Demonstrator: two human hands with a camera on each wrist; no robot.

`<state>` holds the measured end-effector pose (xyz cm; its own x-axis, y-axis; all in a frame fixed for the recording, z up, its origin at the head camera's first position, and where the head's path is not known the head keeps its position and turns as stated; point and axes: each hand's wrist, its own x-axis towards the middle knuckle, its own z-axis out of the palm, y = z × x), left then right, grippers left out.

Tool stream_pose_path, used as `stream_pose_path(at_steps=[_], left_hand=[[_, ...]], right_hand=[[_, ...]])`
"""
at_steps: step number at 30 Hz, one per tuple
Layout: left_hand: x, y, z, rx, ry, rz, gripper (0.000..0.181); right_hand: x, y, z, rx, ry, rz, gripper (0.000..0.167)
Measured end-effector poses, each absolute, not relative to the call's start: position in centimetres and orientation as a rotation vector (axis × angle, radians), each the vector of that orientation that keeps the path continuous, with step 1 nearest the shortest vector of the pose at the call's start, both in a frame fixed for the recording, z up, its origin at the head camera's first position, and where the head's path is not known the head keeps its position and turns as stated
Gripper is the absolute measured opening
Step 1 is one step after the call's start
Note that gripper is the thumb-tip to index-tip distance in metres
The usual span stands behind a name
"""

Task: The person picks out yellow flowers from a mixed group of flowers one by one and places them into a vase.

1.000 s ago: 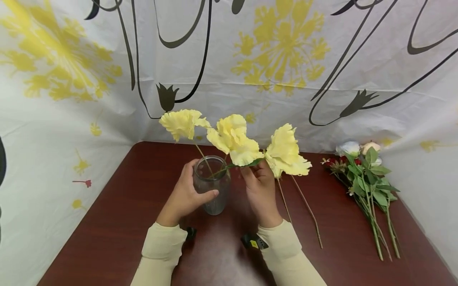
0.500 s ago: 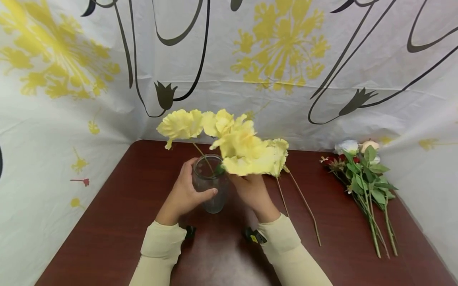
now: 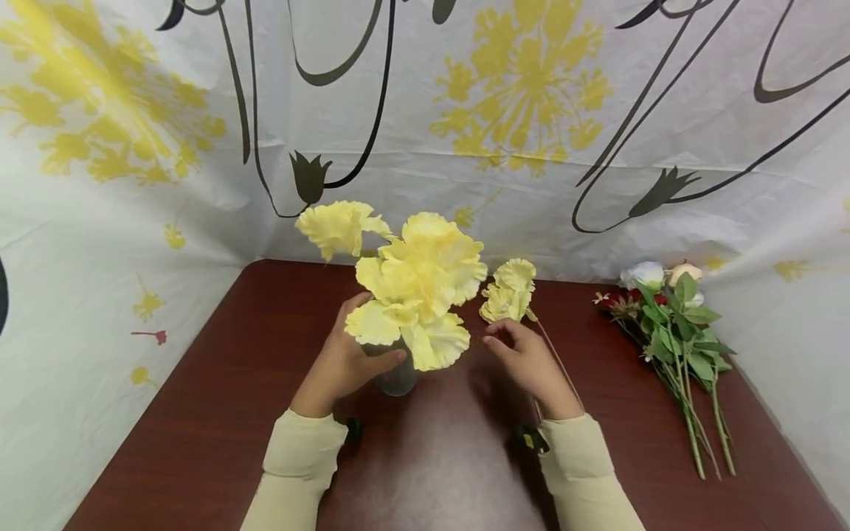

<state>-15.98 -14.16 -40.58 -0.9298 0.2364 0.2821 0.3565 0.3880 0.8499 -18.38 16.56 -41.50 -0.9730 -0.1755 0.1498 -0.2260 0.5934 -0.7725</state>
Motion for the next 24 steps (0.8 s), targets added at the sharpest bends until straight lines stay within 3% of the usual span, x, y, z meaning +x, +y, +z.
stream_pose_path(at_steps=[12,24], left_hand=[[-16.2,-14.1,-40.5,-0.528,-2.512,-1.565,0.082],[-16.1,-13.9,-40.4,-0.527,-2.518,-1.527,0.081]], right_hand=[[-18.2,23.9,-42.4,0.015,-2.981,1.024,0.028],[-18.9,21.9,-43.7,0.285,-3.026,0.993,0.034]])
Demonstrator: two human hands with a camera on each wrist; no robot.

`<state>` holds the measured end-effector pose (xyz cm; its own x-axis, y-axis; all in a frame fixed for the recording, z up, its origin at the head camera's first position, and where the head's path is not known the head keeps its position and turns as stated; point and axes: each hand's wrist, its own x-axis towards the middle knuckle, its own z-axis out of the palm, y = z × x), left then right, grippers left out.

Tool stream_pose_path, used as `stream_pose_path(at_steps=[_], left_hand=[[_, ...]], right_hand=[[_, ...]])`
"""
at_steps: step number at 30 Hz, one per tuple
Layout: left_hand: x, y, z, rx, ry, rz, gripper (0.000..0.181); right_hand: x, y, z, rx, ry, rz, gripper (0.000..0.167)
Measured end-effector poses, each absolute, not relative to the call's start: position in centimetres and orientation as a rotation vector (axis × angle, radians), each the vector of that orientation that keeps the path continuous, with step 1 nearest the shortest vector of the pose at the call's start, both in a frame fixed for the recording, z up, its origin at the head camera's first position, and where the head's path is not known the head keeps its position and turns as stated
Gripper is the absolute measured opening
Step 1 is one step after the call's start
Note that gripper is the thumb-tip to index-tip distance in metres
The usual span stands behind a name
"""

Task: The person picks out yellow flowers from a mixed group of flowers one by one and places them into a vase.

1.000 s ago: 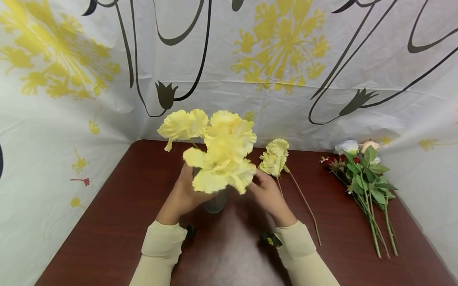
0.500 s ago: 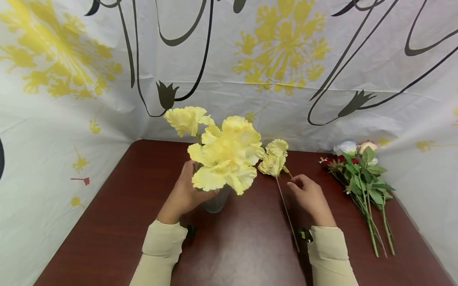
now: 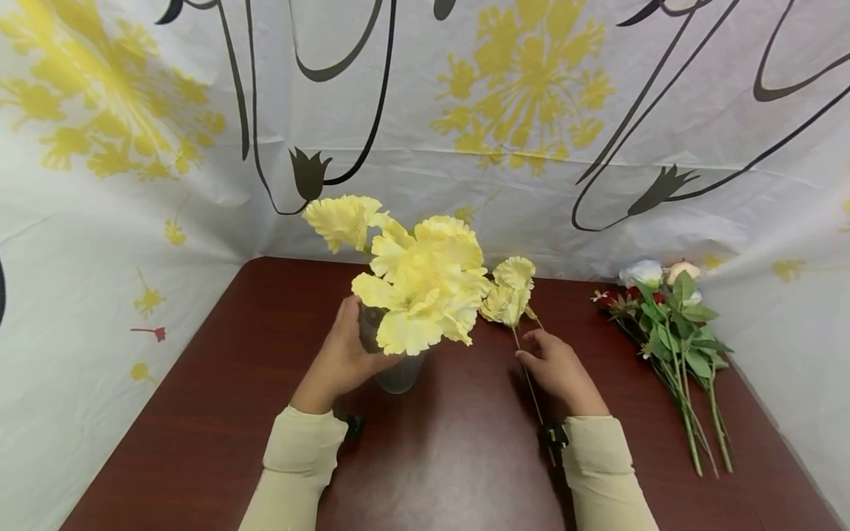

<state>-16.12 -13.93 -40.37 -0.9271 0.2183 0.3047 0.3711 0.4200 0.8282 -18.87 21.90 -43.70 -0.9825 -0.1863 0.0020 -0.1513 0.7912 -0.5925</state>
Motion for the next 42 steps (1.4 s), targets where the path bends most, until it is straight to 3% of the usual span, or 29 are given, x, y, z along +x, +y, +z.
stream_pose_path(at_steps=[8,15,26,42], left_hand=[[-16.1,-14.0,-40.4,-0.526,-2.526,-1.527,0.081],[-16.1,-13.9,-40.4,-0.52,-2.529,-1.546,0.08],[-16.1,-14.0,-40.5,-0.529,-2.521,-1.526,0.077],[-16.1,-14.0,-40.4,-0.553,-2.516,-1.517,0.073]], right_hand=[[-19.1,20.9,-44.7,-0.546,2.936,-0.841,0.03],[-19.0,20.9,-44.9,-0.489,2.9,-0.797,0.031],[-19.1,21.3,-44.8,-0.488,2.893,-0.791,0.011],[-18.8,21.2,-44.0,-0.27,2.898,-0.908,0.007]])
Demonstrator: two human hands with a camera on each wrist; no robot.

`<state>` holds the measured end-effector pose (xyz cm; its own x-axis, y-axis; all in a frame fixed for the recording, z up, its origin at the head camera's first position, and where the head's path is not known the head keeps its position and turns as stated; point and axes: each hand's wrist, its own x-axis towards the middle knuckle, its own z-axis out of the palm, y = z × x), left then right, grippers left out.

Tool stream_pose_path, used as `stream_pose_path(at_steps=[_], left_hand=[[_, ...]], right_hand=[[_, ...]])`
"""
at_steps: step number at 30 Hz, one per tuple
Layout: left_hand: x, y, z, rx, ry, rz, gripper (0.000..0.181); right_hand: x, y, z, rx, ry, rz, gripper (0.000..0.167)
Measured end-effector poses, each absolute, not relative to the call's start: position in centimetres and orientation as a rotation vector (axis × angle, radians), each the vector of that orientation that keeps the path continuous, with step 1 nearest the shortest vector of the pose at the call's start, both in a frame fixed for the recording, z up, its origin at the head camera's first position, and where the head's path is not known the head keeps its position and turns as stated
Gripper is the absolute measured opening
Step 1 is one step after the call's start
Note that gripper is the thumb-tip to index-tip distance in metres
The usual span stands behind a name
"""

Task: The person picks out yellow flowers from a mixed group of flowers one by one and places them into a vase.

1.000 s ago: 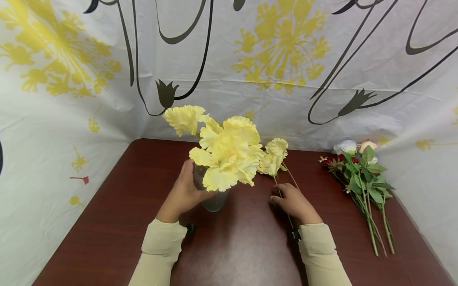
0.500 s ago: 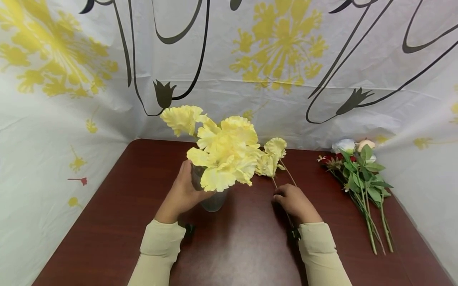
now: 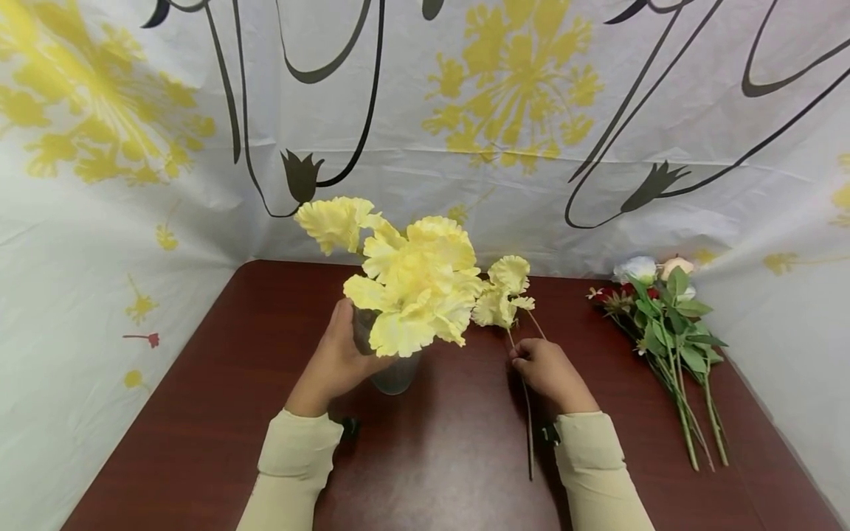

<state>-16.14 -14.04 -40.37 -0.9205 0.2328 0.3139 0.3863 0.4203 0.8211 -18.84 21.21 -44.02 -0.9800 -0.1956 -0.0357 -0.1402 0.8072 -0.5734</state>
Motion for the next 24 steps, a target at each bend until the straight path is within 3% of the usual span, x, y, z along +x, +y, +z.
stream_pose_path(at_steps=[6,15,24], left_hand=[[-16.2,-14.0,-40.3,-0.515,-2.553,-1.505,0.059],[-16.1,-14.0,-40.4,-0.519,-2.551,-1.491,0.06],[-16.2,-14.1,-40.4,-0.541,-2.538,-1.5,0.06]], right_hand=[[-18.8,21.3,-43.8,-0.253,2.92,-0.916,0.008],[-18.4,21.4,-43.5,-0.248,2.883,-1.047,0.006],[-18.0,21.5,-41.9,-0.243,2.914,-1.189,0.028]])
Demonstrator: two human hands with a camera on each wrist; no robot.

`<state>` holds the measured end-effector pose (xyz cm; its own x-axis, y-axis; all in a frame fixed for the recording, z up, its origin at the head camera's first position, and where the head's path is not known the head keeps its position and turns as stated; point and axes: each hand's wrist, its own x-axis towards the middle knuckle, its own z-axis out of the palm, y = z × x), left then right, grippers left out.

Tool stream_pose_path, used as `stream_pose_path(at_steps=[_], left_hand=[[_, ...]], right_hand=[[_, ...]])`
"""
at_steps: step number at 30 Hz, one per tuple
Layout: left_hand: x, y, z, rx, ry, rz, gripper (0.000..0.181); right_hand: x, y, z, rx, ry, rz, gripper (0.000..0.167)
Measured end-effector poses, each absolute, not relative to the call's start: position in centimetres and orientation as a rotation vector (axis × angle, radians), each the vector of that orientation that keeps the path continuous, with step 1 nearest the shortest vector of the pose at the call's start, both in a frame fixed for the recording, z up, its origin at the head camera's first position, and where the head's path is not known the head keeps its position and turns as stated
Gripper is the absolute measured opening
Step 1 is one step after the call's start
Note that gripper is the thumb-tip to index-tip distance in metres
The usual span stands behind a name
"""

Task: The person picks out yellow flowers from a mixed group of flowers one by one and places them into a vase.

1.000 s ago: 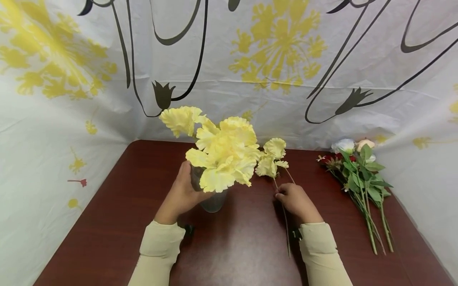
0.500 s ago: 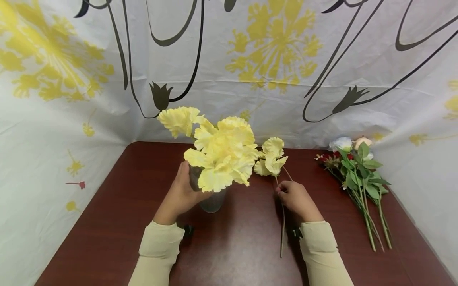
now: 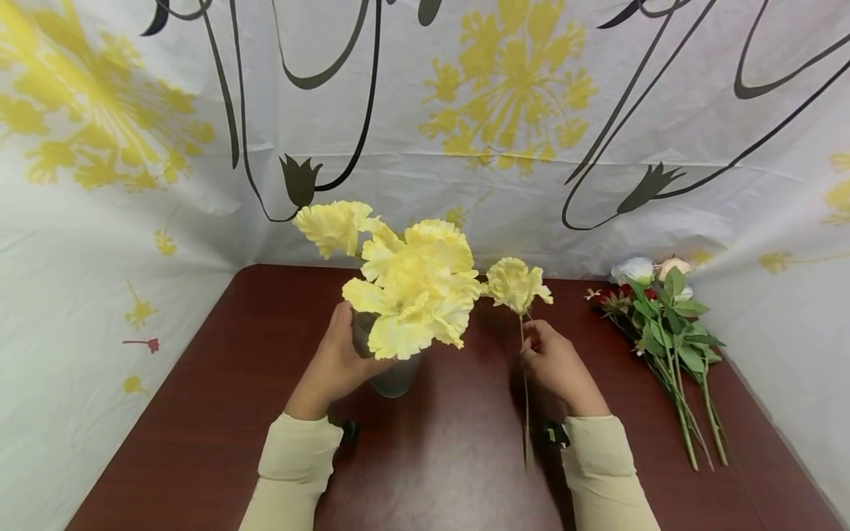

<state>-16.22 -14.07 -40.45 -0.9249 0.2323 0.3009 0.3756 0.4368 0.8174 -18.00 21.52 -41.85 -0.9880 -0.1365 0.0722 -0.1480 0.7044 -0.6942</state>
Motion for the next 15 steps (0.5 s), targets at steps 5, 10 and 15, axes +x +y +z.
stream_pose_path(at_steps=[5,10,15], left_hand=[[-16.3,-14.1,-40.5,-0.544,-2.532,-1.51,0.064],[-15.9,-13.9,-39.9,-0.519,-2.547,-1.527,0.067],[-16.1,-14.0,-40.4,-0.527,-2.537,-1.541,0.069]], right_hand=[[-17.6,21.4,-40.6,0.236,-2.818,1.231,0.02],[-16.9,21.3,-39.5,0.183,-2.715,1.324,0.016],[-16.4,21.3,-38.8,0.157,-2.585,1.336,0.016]])
